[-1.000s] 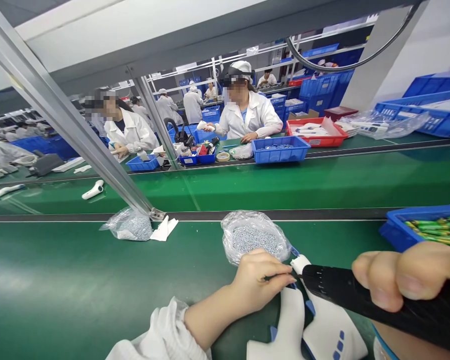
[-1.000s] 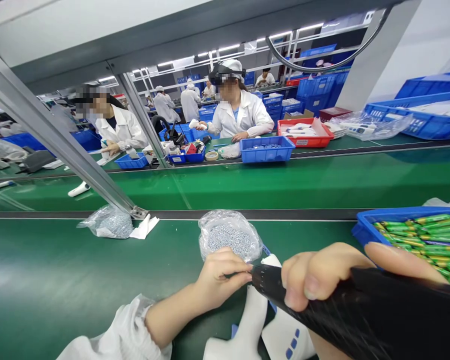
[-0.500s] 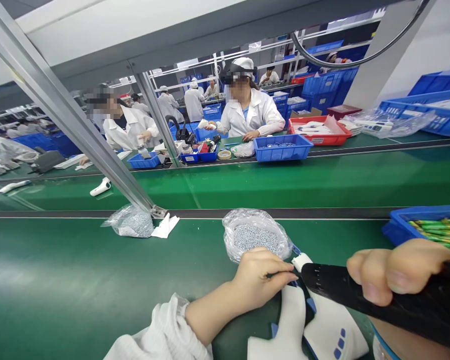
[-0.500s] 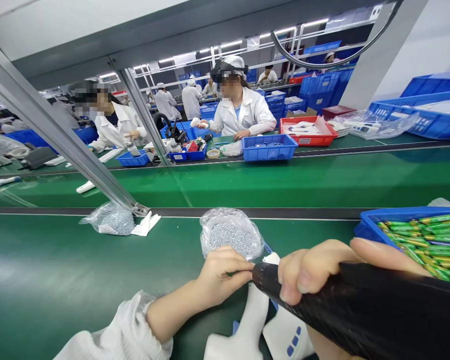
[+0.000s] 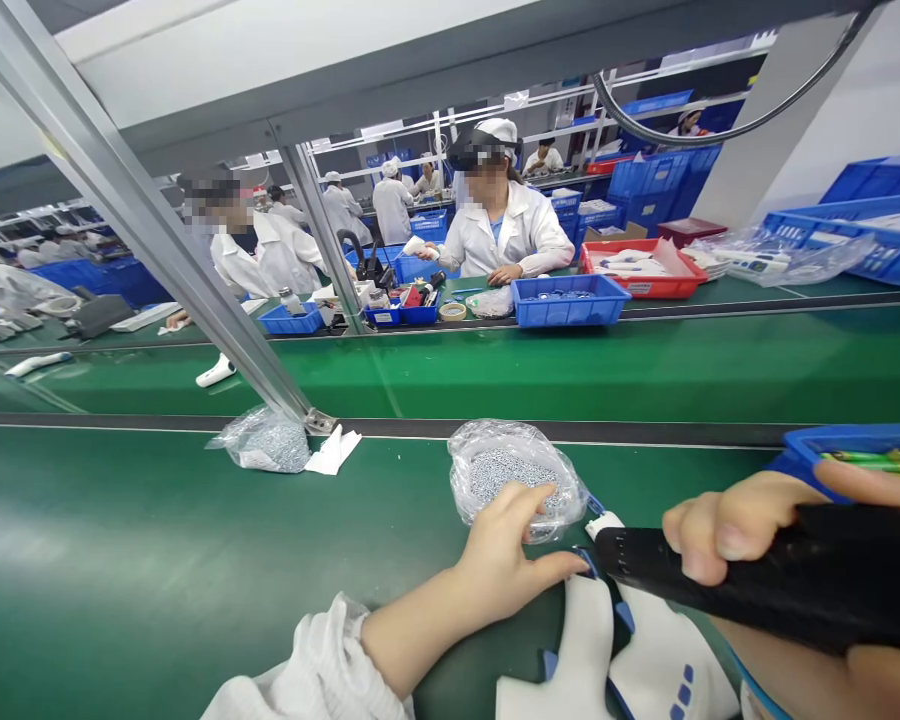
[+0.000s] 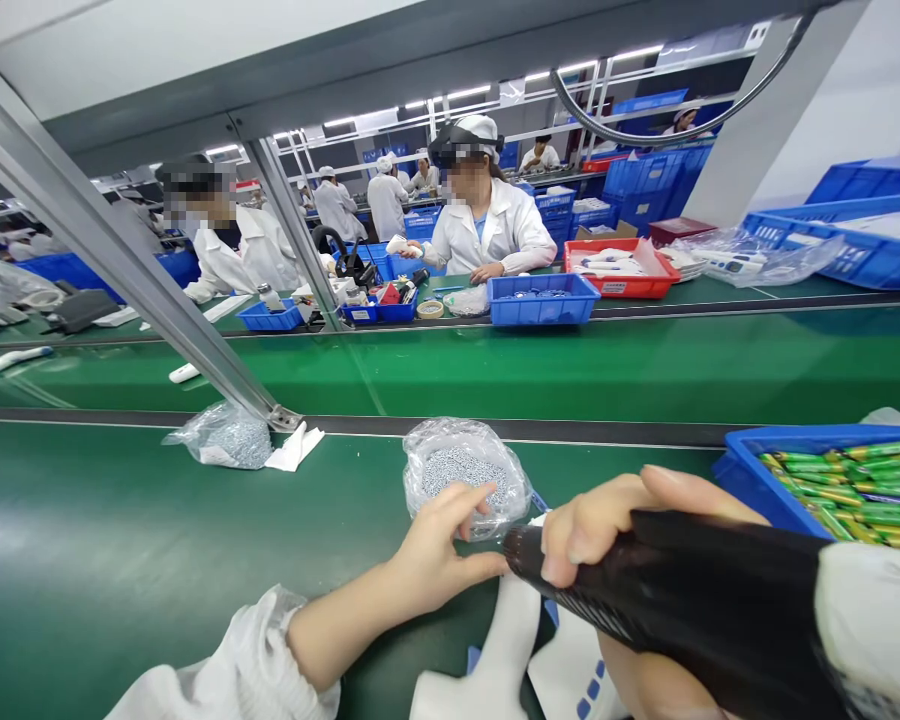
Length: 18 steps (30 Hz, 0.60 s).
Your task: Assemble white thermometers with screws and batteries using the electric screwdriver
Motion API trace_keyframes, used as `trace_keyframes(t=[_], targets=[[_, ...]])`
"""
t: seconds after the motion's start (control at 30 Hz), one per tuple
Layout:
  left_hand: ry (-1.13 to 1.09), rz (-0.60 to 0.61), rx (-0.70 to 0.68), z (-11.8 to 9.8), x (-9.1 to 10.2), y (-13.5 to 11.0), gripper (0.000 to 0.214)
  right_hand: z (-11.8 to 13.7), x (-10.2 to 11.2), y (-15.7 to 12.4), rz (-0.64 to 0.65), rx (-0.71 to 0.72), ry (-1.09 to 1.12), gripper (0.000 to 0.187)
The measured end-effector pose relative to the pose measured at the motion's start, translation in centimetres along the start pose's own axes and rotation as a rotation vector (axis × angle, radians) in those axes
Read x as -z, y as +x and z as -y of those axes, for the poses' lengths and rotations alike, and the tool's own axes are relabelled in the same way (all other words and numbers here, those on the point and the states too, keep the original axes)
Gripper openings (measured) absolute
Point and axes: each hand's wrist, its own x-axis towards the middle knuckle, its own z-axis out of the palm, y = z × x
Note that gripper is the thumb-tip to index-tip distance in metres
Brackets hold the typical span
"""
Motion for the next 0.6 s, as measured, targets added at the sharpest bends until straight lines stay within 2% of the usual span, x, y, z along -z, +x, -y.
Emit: trace_keyframes(t=[0.07, 0.17, 0.27, 0.4, 0.6], targets=[[0.023, -0.008, 0.035, 0.0, 0.5, -1.1, 0.044, -0.4, 0.0, 0.1, 0.049, -0.002, 0.042, 0.046], [0.003, 0.073, -0.067, -0.7, 1.2, -3.2, 0.026, -1.3, 0.0, 0.2, 0.145, -0.093, 0.022, 0.044], [-0.024, 0.198, -0.232, -1.6, 1.4, -5.3, 0.032, -2.2, -0.3, 0.3, 0.183, -0.115, -0.002, 0.044], [0.007, 0.249, -0.43, -1.3, 0.7, -7.0, 0.034, -3.2, -0.8, 0.2, 0.233, -0.117, 0.012, 0.044], [0.057, 0.352, -0.433, -0.8, 0.2, -8.1, 0.021, -4.4, -1.1, 0.0, 0.282, -0.14, 0.046, 0.044]])
